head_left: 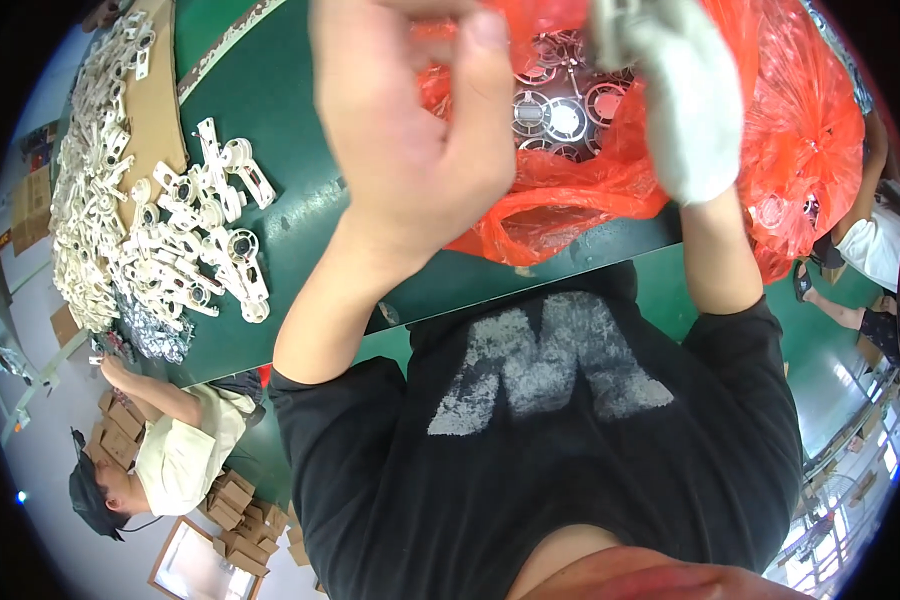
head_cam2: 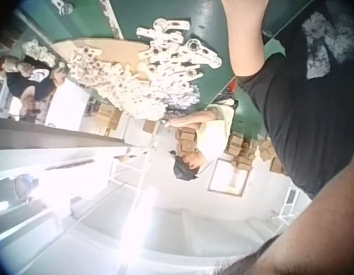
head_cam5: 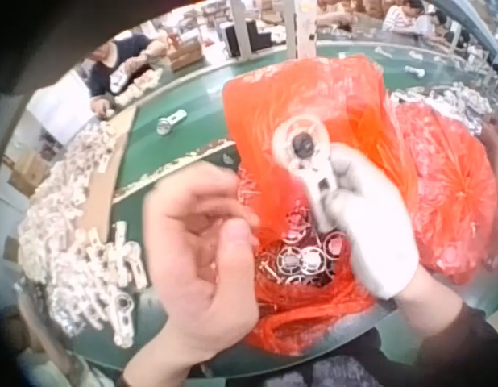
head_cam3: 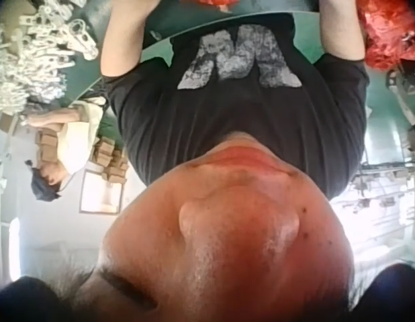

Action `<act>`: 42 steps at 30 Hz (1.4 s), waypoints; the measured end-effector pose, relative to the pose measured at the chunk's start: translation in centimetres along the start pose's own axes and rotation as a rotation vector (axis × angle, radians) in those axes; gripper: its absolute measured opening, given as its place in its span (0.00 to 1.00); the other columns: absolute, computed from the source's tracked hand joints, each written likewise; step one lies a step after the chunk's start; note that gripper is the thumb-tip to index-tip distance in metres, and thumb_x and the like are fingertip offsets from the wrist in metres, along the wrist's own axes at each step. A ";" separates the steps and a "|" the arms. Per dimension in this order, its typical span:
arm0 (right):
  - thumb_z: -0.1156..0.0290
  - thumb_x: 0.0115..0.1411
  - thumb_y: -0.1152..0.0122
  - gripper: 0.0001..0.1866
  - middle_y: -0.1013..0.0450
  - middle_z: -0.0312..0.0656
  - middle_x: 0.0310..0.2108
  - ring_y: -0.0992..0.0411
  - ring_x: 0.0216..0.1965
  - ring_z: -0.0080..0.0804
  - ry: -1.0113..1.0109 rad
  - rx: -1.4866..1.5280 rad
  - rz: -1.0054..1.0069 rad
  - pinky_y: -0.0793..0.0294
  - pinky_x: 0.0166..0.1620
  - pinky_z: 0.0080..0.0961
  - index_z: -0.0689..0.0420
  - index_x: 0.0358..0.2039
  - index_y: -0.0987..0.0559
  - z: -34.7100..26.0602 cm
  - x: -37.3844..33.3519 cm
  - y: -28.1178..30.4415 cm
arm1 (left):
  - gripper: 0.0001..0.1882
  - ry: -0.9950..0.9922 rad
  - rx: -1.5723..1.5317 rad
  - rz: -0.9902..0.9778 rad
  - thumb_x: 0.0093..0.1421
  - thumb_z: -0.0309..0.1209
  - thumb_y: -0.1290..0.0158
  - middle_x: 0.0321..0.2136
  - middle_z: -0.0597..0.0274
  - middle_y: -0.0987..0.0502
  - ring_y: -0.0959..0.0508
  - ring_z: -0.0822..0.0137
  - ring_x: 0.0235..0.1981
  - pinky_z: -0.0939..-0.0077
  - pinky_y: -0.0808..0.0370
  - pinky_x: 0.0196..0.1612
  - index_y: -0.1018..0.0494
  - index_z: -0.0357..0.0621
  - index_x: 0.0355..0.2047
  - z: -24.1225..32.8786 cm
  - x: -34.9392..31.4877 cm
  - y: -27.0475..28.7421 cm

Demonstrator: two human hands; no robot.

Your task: The person assembles small hardware components by hand, combining plastic housings and metal rings from red plastic bags and cardboard boxes.

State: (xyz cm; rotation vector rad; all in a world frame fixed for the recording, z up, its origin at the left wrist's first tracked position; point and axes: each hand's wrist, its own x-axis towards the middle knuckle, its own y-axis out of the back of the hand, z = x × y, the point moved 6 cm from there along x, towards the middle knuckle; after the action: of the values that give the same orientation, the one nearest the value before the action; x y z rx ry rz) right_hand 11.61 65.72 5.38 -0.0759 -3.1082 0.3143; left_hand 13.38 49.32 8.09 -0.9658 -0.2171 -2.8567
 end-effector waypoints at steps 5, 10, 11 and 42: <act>0.64 0.62 0.47 0.21 0.33 0.30 0.27 0.35 0.24 0.18 0.133 0.649 -0.289 0.35 0.30 0.14 0.63 0.52 0.26 3.0 2.9 2.3 | 0.14 0.001 0.546 -0.750 0.57 0.31 0.35 0.42 0.61 0.20 0.18 0.57 0.38 0.68 0.20 0.38 0.21 0.48 0.44 -3.1 -3.9 -3.1; 0.62 0.64 0.47 0.21 0.31 0.30 0.27 0.39 0.22 0.15 -0.093 0.221 0.001 0.41 0.26 0.12 0.61 0.52 0.25 1.4 0.7 2.0 | 0.17 0.008 0.602 -0.731 0.56 0.35 0.34 0.42 0.59 0.20 0.18 0.54 0.41 0.63 0.20 0.42 0.21 0.48 0.46 -4.4 -4.4 -2.9; 0.57 0.68 0.48 0.21 0.28 0.32 0.31 0.38 0.23 0.14 -0.054 0.138 -0.040 0.42 0.26 0.12 0.61 0.51 0.25 1.7 0.4 2.4 | 0.17 0.003 0.594 -0.734 0.57 0.34 0.35 0.42 0.58 0.20 0.18 0.53 0.41 0.62 0.21 0.44 0.21 0.47 0.46 -4.5 -4.5 -3.1; 0.53 0.58 0.34 0.20 0.19 0.45 0.26 0.18 0.31 0.44 0.239 -1.155 -0.501 0.19 0.35 0.41 0.52 0.46 0.17 3.9 -3.2 -5.2 | 0.32 0.048 0.365 -0.657 0.48 0.27 0.29 0.50 0.54 0.19 0.18 0.56 0.49 0.67 0.21 0.51 0.22 0.42 0.56 -3.1 -3.5 5.7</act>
State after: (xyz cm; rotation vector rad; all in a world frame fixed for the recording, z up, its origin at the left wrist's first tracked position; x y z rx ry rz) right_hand 14.48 59.71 2.59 0.5746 -2.4907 -1.3381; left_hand 15.24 43.39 4.09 -0.8643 -1.2041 -3.1953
